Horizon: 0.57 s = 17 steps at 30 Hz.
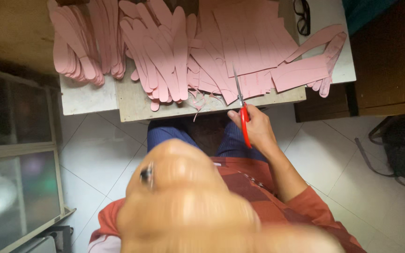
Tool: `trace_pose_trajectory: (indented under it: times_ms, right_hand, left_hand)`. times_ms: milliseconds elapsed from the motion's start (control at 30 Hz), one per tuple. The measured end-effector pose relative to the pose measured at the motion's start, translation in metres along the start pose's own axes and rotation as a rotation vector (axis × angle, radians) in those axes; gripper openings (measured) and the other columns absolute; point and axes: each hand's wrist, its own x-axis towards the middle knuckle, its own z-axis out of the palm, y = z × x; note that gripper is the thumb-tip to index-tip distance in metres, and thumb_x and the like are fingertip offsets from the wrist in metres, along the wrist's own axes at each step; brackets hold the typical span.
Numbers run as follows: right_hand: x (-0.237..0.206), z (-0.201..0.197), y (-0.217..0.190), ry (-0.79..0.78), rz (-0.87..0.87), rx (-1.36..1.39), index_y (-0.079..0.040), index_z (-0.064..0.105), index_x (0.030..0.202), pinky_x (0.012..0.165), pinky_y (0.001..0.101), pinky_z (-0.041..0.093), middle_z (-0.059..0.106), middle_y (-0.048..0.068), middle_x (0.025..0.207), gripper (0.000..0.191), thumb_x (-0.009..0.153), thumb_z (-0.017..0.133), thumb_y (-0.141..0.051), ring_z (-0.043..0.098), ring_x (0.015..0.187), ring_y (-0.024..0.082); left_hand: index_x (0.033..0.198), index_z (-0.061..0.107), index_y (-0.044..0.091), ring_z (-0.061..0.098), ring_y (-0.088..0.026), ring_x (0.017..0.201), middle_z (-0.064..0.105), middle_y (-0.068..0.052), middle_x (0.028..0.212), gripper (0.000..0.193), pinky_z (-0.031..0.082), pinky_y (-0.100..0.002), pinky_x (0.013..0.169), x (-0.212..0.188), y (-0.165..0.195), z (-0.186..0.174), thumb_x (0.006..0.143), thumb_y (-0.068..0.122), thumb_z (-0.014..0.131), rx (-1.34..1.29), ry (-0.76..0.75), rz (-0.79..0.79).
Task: The person uses red-handled scissors to cut pink paper sheets along pre-drawn curved outlines. They repeatedly trim the edges to form elongated shapes and place the finished pieces onto a growing pile on the table.
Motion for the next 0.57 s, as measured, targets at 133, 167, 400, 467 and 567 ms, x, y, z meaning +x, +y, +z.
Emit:
trace_pose_trajectory:
  times_ms: [133,167,400,467,567]
  right_hand:
    - [0.031,0.016,0.007,0.089,0.033,-0.049,-0.004,0.061,0.091,0.068,0.0435,0.052,0.066,0.013,0.076,0.047,0.081,0.082,-0.044,0.064,0.069,0.032]
    - [0.035,0.022,0.008,0.127,-0.007,-0.046,-0.004,0.061,0.092,0.068,0.0434,0.053,0.067,0.012,0.078,0.046,0.079,0.084,-0.042,0.066,0.071,0.032]
    - [0.06,0.051,0.02,0.288,-0.188,-0.168,-0.004,0.054,0.108,0.073,0.0497,0.051,0.066,0.014,0.103,0.061,0.073,0.092,-0.036,0.066,0.091,0.037]
    - [0.067,0.056,0.019,0.314,-0.205,-0.174,-0.005,0.053,0.111,0.075,0.0493,0.053,0.067,0.014,0.104,0.061,0.074,0.091,-0.034,0.067,0.093,0.036]
    - [0.073,0.06,0.019,0.3,-0.18,-0.187,-0.006,0.053,0.113,0.076,0.0489,0.054,0.068,0.013,0.104,0.057,0.075,0.088,-0.03,0.068,0.094,0.036]
  left_hand:
    - [0.105,0.069,0.007,0.054,-0.011,0.064,0.059,0.003,0.073,0.024,0.042,-0.026,0.056,-0.001,-0.013,-0.013,0.087,0.005,0.085,0.055,-0.058,0.009]
    - [0.107,0.069,0.008,0.054,-0.012,0.065,0.057,0.003,0.072,0.025,0.044,-0.026,0.057,-0.001,-0.018,-0.013,0.087,0.002,0.084,0.095,-0.048,0.016]
    - [0.108,0.072,0.006,0.051,-0.008,0.057,0.059,0.003,0.071,0.02,0.041,-0.022,0.055,-0.024,-0.046,-0.013,0.091,0.002,0.082,0.249,0.019,-0.086]
    - [0.109,0.073,0.006,0.053,-0.008,0.057,0.066,0.0,0.078,0.019,0.041,-0.022,0.056,-0.03,-0.058,-0.01,0.093,0.003,0.082,0.267,0.025,-0.093]
    - [0.11,0.074,0.006,0.055,-0.008,0.059,0.073,-0.003,0.087,0.017,0.042,-0.022,0.057,-0.039,-0.074,-0.005,0.094,0.003,0.08,0.249,0.023,-0.174]
